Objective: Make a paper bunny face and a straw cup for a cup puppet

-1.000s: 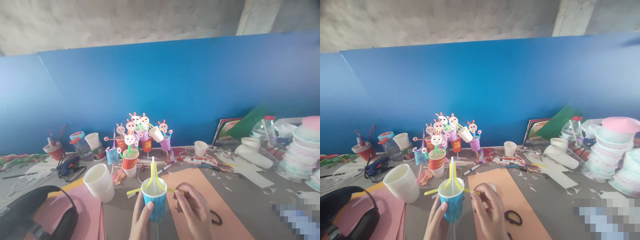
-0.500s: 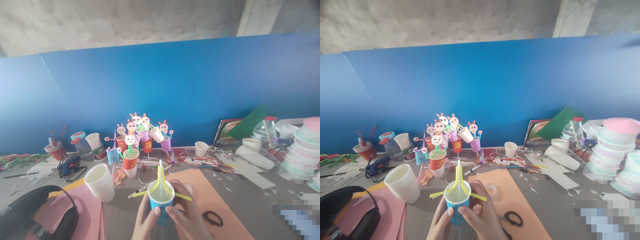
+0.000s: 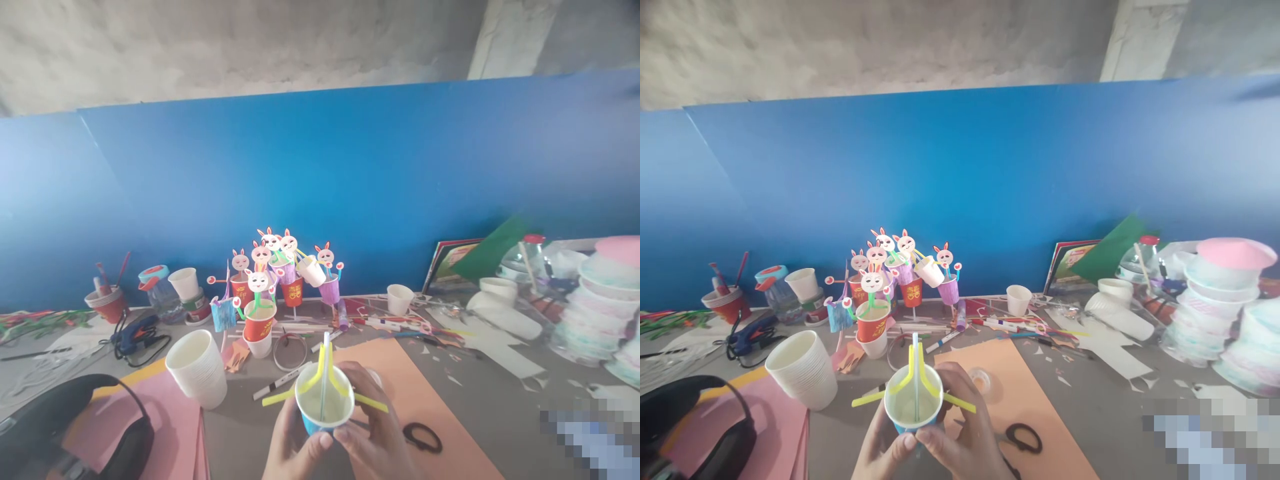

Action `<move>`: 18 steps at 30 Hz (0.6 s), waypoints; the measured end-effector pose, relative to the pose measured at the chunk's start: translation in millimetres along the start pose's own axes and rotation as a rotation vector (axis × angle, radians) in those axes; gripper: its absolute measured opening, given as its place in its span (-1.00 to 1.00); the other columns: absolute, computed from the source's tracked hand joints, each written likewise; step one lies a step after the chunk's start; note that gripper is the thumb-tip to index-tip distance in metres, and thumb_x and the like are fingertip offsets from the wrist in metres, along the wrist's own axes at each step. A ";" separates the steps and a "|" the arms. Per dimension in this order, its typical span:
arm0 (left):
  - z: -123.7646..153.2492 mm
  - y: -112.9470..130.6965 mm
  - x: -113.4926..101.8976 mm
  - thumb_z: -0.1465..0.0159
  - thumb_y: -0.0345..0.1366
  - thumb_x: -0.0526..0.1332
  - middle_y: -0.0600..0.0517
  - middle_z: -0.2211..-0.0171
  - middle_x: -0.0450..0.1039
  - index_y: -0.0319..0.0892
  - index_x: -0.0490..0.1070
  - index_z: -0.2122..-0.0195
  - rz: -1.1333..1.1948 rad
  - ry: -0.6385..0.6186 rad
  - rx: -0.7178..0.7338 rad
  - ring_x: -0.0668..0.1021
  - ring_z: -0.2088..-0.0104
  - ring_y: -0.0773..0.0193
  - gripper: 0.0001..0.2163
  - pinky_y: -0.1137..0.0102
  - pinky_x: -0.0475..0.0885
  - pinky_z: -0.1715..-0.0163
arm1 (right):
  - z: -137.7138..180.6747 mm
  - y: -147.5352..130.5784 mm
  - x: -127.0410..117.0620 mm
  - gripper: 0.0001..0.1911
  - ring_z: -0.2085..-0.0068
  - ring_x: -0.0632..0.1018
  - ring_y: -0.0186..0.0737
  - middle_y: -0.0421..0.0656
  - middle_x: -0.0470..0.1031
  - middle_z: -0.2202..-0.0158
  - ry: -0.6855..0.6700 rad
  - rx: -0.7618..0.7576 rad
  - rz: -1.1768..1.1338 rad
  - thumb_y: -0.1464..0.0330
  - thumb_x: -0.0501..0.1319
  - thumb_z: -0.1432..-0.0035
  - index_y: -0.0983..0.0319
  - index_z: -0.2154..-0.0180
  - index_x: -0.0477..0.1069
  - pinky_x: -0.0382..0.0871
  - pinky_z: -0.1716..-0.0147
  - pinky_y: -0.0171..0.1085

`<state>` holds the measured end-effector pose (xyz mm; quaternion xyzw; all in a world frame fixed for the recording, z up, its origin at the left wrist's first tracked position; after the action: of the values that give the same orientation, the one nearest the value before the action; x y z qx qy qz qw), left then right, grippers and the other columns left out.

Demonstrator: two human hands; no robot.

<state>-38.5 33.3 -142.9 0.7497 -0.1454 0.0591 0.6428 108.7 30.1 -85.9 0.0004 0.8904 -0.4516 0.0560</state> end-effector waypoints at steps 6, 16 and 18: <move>1.3 -10.2 -5.4 0.06 0.08 0.48 -0.20 0.01 0.55 -0.18 0.49 -0.07 -0.051 0.032 0.008 0.42 -0.16 -0.24 -0.30 0.10 0.28 -0.20 | 1.4 -0.5 -0.7 -0.46 0.07 0.53 0.07 -0.02 0.54 0.11 -0.001 -0.017 0.091 -0.10 0.21 -0.15 0.08 -0.03 0.44 0.51 0.17 -0.14; 12.8 -14.6 -6.4 0.19 0.15 0.50 -0.24 -0.05 0.50 -0.17 0.47 -0.10 -0.033 0.089 -0.106 0.31 -0.23 -0.35 -0.17 0.07 0.24 -0.22 | 6.4 -0.5 -3.3 -0.42 0.04 0.54 0.09 -0.07 0.55 0.11 0.005 -0.031 0.092 -0.10 0.31 -0.05 0.02 -0.04 0.42 0.51 0.12 -0.13; 14.9 -12.1 -8.1 0.21 0.15 0.51 -0.24 -0.03 0.52 -0.15 0.44 -0.13 -0.038 0.077 -0.148 0.35 -0.19 -0.37 -0.12 0.06 0.28 -0.19 | 10.1 1.2 -5.7 -0.39 -0.01 0.53 0.12 -0.06 0.55 0.07 0.004 -0.046 0.116 -0.07 0.35 -0.03 0.00 -0.08 0.41 0.49 0.07 -0.10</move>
<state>-44.1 21.4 -159.1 0.7000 -0.1103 0.0647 0.7026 115.5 22.9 -92.3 0.0515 0.8991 -0.4272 0.0802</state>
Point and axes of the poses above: each hand's wrist, its own z-axis away from the middle knuckle, its own x-axis out of the palm, y = z × x, the point moved 4 cm from there along -z, towards the middle knuckle
